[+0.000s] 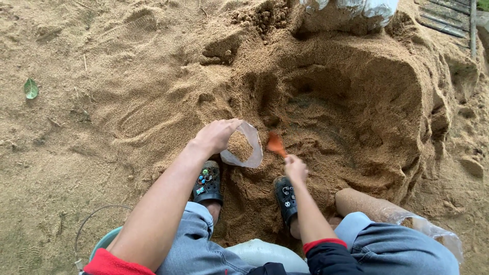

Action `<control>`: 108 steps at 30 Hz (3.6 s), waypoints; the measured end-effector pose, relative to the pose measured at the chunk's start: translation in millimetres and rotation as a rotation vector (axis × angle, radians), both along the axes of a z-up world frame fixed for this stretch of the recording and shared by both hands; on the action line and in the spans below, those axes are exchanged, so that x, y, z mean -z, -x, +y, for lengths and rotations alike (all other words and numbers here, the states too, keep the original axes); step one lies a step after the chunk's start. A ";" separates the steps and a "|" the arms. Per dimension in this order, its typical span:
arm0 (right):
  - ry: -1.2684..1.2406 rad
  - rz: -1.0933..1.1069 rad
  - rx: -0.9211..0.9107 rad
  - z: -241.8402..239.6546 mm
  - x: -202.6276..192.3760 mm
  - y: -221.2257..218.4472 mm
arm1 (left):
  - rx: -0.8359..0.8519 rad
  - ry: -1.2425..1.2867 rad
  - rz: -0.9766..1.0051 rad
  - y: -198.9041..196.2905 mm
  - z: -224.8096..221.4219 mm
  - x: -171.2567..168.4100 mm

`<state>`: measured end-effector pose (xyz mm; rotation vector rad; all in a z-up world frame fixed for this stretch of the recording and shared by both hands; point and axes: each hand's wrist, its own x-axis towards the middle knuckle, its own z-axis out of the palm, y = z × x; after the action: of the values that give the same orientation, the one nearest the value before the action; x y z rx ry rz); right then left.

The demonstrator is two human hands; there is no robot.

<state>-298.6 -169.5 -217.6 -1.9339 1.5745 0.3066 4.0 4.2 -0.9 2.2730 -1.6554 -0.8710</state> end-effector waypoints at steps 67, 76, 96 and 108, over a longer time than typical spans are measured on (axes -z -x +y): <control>-0.068 -0.533 0.034 -18.0 -178.6 -33.4 | 0.021 -0.033 -0.137 -0.1 -12.6 43.7; 0.355 -0.800 -0.486 -18.3 -240.4 -50.7 | -0.038 -0.021 -0.126 5.6 -6.7 -13.4; -0.243 -0.450 0.298 11.4 64.9 -71.6 | -0.065 -0.051 -0.405 0.3 2.5 25.8; -0.158 -0.672 0.110 -27.5 -136.5 -44.3 | -0.045 -0.187 -0.341 -6.2 -0.7 31.4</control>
<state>-254.3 -197.0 -81.2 -1.5854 1.1563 -0.2422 10.2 3.5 -32.3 2.7016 -1.7065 -0.6818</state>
